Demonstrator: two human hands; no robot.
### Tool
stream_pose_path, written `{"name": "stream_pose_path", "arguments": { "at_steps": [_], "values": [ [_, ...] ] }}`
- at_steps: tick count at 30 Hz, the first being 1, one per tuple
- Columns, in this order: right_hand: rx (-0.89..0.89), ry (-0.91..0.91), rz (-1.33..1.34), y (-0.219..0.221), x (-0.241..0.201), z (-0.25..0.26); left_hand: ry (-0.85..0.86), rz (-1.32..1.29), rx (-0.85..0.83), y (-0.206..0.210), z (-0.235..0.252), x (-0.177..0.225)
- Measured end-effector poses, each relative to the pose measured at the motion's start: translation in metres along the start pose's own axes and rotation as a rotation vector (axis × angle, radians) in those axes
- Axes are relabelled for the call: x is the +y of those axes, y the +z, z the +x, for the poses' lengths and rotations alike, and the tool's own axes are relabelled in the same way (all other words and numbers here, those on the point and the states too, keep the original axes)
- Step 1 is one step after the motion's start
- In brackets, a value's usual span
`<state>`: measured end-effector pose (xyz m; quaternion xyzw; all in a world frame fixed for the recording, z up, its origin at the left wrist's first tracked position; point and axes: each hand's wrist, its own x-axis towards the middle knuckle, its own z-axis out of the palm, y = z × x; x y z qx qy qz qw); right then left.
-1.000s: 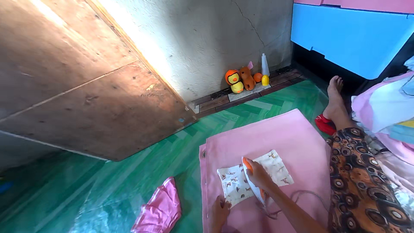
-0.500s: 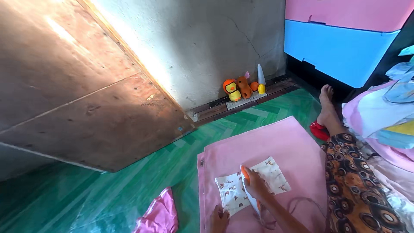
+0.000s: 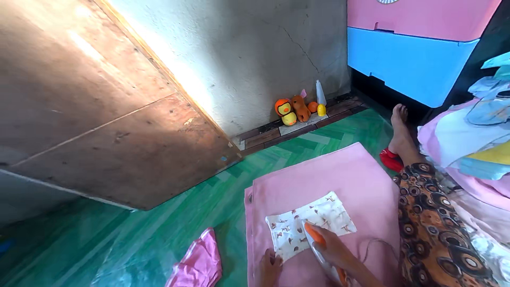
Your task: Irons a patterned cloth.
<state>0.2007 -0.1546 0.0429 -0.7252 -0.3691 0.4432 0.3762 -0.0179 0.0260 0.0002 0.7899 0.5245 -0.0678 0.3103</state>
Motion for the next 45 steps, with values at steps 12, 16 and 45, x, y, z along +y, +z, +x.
{"name": "stream_pose_path", "arguments": {
  "at_steps": [12,16,45],
  "values": [
    [0.673,0.012,0.434,-0.155,-0.005,0.014,-0.103,-0.079,0.130,0.006,0.001,-0.002],
    [0.804,-0.114,0.602,-0.189,0.021,0.030,-0.076,-0.083,0.127,0.006,0.002,-0.004],
    [0.960,-0.234,0.484,-0.268,0.110,0.028,0.945,-0.105,-0.316,0.214,-0.086,0.268]
  ]
}}
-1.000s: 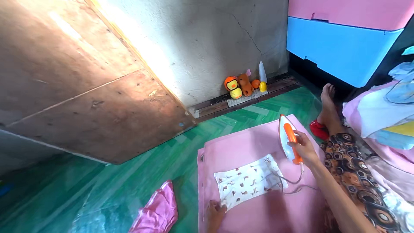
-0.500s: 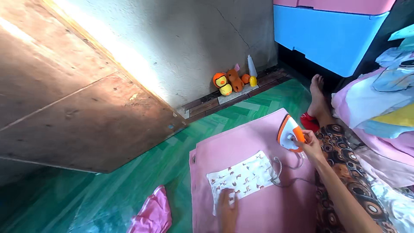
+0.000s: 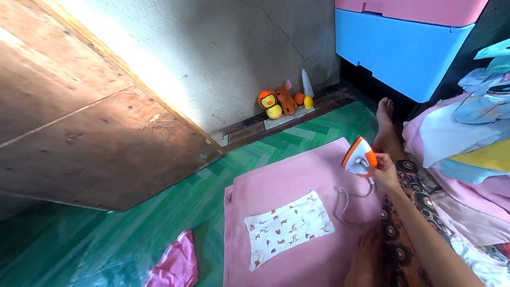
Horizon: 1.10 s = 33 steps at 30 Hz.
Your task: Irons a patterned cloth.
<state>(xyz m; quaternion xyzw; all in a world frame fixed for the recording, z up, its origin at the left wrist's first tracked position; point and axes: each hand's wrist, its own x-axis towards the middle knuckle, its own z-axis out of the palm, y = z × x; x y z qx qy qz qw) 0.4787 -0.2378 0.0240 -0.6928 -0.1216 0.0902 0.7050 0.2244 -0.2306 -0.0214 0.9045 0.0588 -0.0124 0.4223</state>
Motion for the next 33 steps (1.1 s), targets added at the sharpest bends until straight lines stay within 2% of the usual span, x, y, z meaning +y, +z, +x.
{"name": "stream_pose_path", "arguments": {
  "at_steps": [1,3,4,7,9,11,13,15,16,18,21,22,23,28,33],
  "values": [
    [-0.002,0.011,0.006,-0.002,0.002,0.003,0.028,-0.076,-0.031,-0.002,0.003,0.001],
    [-0.025,0.039,0.004,-0.008,0.004,0.005,-0.023,-0.128,-0.049,-0.009,0.006,0.003],
    [-0.039,0.050,-0.010,-0.010,0.003,0.005,-0.067,-0.094,0.015,-0.011,0.006,0.002],
    [-0.067,0.114,-0.119,-0.013,-0.001,0.002,-0.213,0.097,0.379,-0.016,0.006,-0.017],
    [-0.068,0.173,-0.212,-0.013,-0.007,0.000,-0.344,0.262,0.472,-0.028,0.006,-0.032],
    [-0.038,0.176,-0.259,-0.011,-0.008,-0.005,-0.438,0.399,0.452,-0.037,0.006,-0.045],
    [0.049,0.096,-0.326,-0.008,-0.010,-0.017,-0.436,0.483,0.379,-0.040,0.006,-0.050],
    [0.133,-0.032,-0.424,-0.003,-0.016,-0.040,-0.445,0.491,0.314,-0.044,0.010,-0.048],
    [0.094,-0.049,-0.464,0.001,-0.022,-0.055,-0.487,0.476,0.278,-0.049,0.014,-0.046],
    [-0.184,-0.014,-0.513,0.008,-0.027,-0.081,-0.582,0.443,0.216,-0.061,0.019,-0.044],
    [-0.909,0.166,-0.628,0.017,-0.008,-0.096,-0.604,0.403,0.228,-0.075,0.018,-0.047],
    [-1.050,0.196,-0.714,0.021,0.002,-0.100,-0.575,0.380,0.259,-0.079,0.014,-0.050],
    [-1.105,0.226,-0.811,0.026,0.008,-0.102,-0.531,0.354,0.301,-0.081,0.009,-0.055],
    [-0.877,0.263,-1.038,0.035,-0.001,-0.100,-0.371,0.222,0.507,-0.077,-0.039,-0.074],
    [-0.789,0.268,-0.952,0.048,0.012,-0.110,-0.291,0.168,0.603,-0.057,-0.084,-0.098]
  ]
}}
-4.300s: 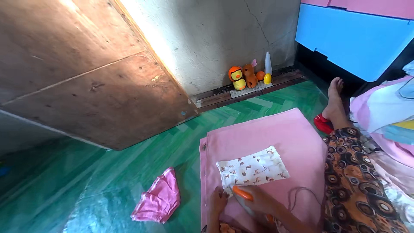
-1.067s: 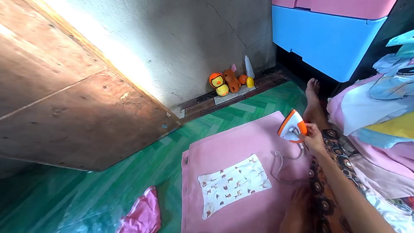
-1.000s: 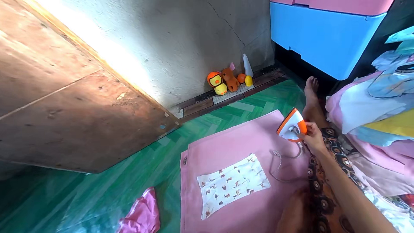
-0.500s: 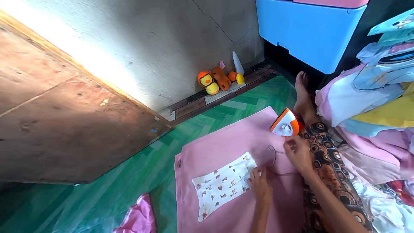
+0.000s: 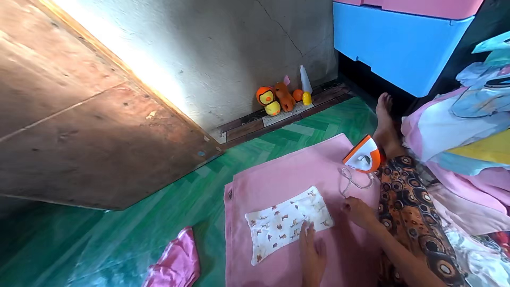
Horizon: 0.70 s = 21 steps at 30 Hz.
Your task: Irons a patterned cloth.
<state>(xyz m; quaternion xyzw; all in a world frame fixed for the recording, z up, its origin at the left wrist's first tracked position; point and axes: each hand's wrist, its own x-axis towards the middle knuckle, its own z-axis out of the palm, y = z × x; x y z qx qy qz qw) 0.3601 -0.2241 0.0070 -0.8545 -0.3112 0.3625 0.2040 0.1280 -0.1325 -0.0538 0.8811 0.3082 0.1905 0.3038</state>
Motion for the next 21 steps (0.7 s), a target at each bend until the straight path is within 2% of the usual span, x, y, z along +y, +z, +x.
{"name": "stream_pose_path", "arguments": {
  "at_steps": [10,13,15,17,18,19,21],
  "values": [
    [0.098,-0.026,-0.222,0.028,-0.014,0.001,-0.048,-0.054,0.025,0.002,-0.014,-0.003],
    [0.021,0.045,-0.260,0.029,-0.018,0.005,-0.030,-0.066,0.042,0.004,-0.016,-0.007],
    [-0.163,-0.007,-0.273,0.013,-0.020,0.012,-0.025,-0.061,0.038,0.004,-0.015,-0.006],
    [-0.391,-0.147,-0.331,-0.008,-0.031,0.028,-0.014,-0.048,0.028,0.004,-0.016,-0.009],
    [-0.439,-0.201,-0.368,-0.021,-0.045,0.032,-0.012,-0.052,0.022,0.004,-0.016,-0.010],
    [-0.406,-0.231,-0.373,-0.040,-0.064,0.034,-0.005,-0.054,0.023,0.005,-0.016,-0.010],
    [-0.128,-0.231,-0.213,-0.088,-0.101,0.036,0.001,-0.078,0.029,0.004,-0.014,-0.009]
  ]
}}
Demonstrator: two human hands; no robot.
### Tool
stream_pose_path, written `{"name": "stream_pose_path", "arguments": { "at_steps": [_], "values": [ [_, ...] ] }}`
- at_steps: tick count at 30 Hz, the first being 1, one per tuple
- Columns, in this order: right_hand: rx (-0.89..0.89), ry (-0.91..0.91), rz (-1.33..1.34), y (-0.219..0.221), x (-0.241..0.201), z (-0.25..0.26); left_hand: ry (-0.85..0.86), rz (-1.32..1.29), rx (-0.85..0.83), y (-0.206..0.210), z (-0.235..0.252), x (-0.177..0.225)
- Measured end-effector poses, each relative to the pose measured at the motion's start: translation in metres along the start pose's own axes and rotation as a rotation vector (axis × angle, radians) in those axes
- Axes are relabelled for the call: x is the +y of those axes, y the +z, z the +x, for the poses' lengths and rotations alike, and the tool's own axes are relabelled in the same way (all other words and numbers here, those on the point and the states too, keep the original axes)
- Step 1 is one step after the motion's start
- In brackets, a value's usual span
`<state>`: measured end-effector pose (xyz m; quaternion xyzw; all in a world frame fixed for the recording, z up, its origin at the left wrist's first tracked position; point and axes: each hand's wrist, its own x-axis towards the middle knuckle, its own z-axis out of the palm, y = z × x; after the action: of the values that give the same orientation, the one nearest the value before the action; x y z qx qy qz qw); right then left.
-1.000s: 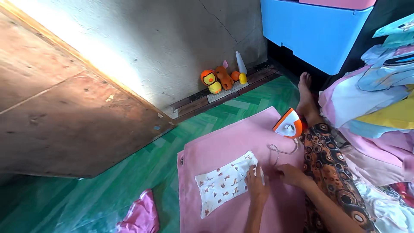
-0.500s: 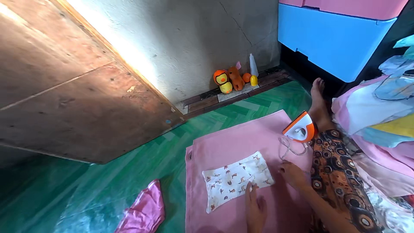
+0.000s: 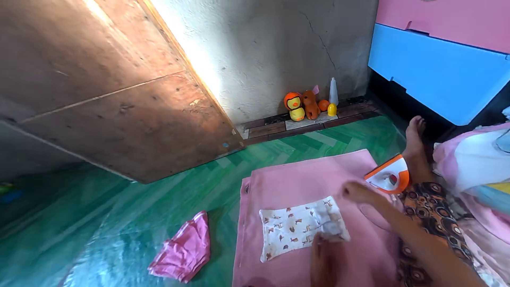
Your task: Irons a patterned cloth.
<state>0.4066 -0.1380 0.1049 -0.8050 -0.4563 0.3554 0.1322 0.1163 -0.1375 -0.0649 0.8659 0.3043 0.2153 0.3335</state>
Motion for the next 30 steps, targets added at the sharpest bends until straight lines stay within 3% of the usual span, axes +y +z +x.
{"name": "stream_pose_path", "arguments": {
  "at_steps": [3,4,7,9,12,18,23,27,30],
  "values": [
    [0.628,0.200,0.351,-0.077,-0.022,0.007,-0.037,0.007,-0.018,0.000,-0.003,0.003],
    [0.747,0.242,0.445,-0.092,-0.025,0.014,-0.045,0.020,-0.020,-0.001,-0.004,0.002],
    [0.860,0.194,0.558,-0.113,-0.033,0.024,-0.056,0.053,-0.025,-0.001,-0.002,0.004],
    [0.811,0.073,0.634,-0.117,-0.036,0.025,-0.059,0.072,-0.028,0.000,-0.003,0.003],
    [0.580,0.052,0.704,-0.097,-0.036,0.027,-0.036,0.100,0.019,0.005,-0.005,0.000],
    [0.140,0.263,0.461,0.040,0.006,0.046,0.017,0.071,0.044,0.007,-0.002,-0.005],
    [0.287,0.403,0.348,0.128,0.000,0.036,0.041,0.064,0.089,0.009,-0.002,-0.003],
    [0.285,0.465,0.305,0.145,-0.015,0.030,0.080,0.043,0.130,0.013,-0.002,-0.008],
    [0.349,0.352,0.282,0.153,-0.012,0.031,0.075,0.019,0.159,0.008,-0.001,-0.006]
  ]
}}
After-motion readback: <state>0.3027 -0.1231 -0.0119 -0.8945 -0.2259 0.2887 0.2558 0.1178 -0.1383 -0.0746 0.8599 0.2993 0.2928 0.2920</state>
